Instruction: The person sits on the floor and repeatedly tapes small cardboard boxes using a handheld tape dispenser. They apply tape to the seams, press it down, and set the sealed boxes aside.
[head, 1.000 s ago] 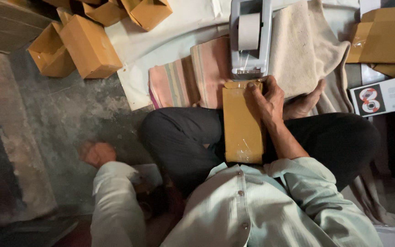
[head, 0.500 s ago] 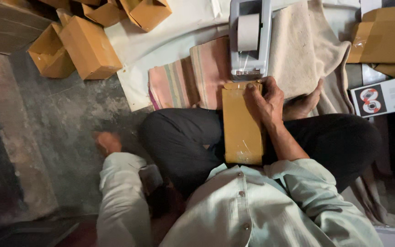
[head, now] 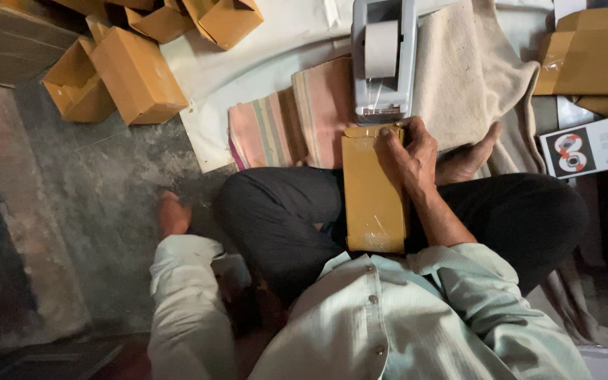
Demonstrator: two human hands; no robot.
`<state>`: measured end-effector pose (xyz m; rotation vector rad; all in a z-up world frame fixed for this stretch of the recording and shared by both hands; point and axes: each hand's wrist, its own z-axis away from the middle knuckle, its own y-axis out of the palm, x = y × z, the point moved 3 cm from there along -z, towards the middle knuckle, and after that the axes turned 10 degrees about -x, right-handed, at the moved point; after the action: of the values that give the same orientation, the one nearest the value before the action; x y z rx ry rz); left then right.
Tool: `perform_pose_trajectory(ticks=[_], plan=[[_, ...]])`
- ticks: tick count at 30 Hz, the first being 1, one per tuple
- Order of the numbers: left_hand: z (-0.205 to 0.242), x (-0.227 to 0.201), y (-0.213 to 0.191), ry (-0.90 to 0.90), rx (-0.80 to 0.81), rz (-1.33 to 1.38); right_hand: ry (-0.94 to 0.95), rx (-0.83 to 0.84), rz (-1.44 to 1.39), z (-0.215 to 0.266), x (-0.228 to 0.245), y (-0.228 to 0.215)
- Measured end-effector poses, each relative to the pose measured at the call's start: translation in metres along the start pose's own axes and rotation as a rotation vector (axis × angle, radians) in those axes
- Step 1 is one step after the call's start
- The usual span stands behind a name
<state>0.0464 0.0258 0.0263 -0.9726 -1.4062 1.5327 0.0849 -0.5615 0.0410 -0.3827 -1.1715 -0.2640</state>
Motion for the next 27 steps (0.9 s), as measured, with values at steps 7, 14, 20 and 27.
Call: perform_pose_trajectory(ticks=[7, 14, 20, 27], plan=[[0.005, -0.013, -0.018, -0.009, 0.032, -0.065, 0.042, 0.027, -0.112, 0.0, -0.006, 0.001], [0.04, 0.018, 0.005, -0.083, 0.071, -0.439, -0.02, 0.007, -0.041, -0.005, -0.016, -0.002], [0.076, 0.043, -0.019, -0.579, -0.095, 0.252, -0.02, 0.017, -0.052, -0.003, -0.017, 0.001], [0.046, -0.089, -0.088, 0.118, -0.636, -0.383, -0.111, 0.052, -0.114, -0.003, -0.022, 0.0]])
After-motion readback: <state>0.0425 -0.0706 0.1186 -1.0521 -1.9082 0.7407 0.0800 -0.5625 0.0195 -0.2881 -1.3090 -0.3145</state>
